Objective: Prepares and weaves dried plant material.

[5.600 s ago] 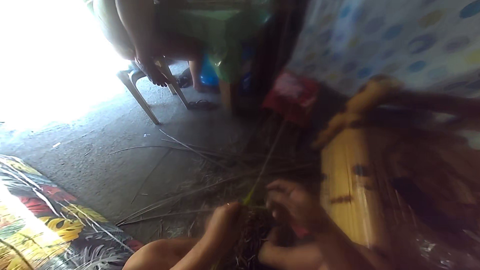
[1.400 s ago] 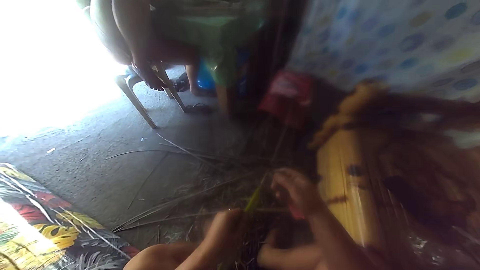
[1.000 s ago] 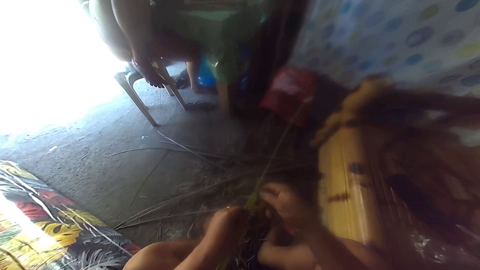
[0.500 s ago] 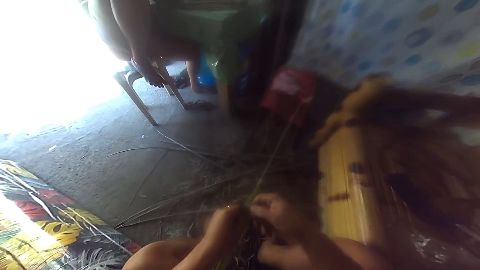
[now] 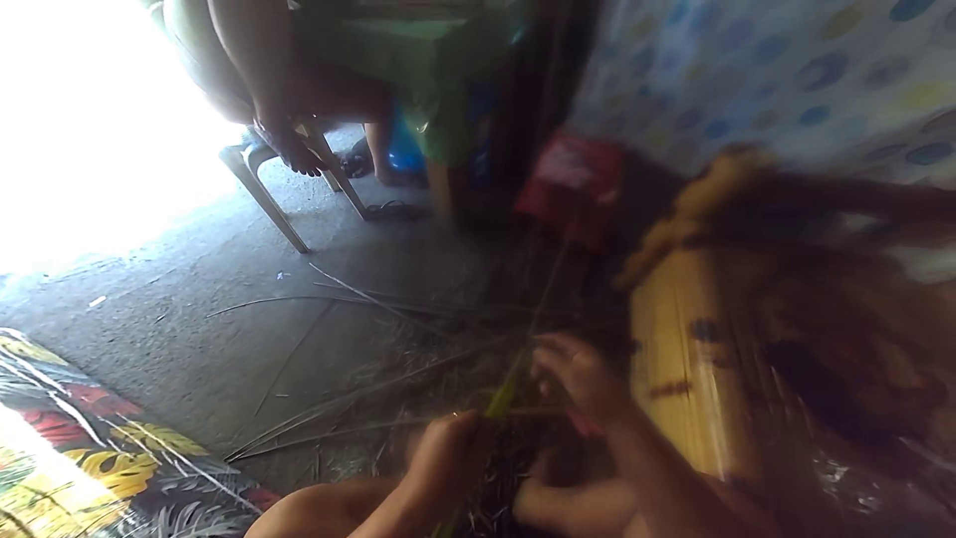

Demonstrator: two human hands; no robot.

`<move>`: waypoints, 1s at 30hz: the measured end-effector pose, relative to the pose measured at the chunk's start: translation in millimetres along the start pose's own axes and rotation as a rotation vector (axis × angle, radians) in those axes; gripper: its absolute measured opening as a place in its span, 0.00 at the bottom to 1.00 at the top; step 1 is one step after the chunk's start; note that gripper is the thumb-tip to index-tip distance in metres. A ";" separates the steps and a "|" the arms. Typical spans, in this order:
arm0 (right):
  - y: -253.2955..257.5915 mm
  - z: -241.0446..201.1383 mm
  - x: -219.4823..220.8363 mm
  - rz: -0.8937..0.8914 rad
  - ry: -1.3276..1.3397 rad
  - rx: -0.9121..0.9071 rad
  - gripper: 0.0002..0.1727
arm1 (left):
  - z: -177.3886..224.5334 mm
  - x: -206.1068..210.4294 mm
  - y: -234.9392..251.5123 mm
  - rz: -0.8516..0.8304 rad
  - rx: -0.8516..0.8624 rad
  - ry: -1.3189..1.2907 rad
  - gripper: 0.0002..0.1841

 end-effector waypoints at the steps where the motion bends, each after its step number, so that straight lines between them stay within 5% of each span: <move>1: 2.3 -0.3 -2.2 -0.006 0.057 -0.008 0.16 | 0.9 -0.8 0.3 -0.035 -0.017 -0.055 0.15; 8: 10.7 1.5 -8.2 0.061 0.202 -0.115 0.16 | 4.8 -11.6 3.8 -0.447 -0.210 -0.658 0.15; 16: -17.9 4.7 14.2 -0.506 0.013 -0.037 0.11 | 7.3 -18.6 4.9 -0.339 -0.355 -0.905 0.15; 25: -1.7 -0.4 -7.6 -0.347 0.164 -0.201 0.11 | 8.0 -17.7 2.4 -0.447 -0.290 -1.041 0.15; 30: -18.6 -0.3 7.9 -0.539 0.041 -0.149 0.11 | 7.3 -19.0 3.4 -0.415 -0.307 -1.058 0.15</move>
Point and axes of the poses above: each hand's wrist, its own y-axis towards the middle knuckle, its own x-axis out of the palm, z = x × y, the point moved 1 cm from there along y, towards the middle knuckle, and after that the axes turned 5 degrees about -x, right-handed, at the moved point
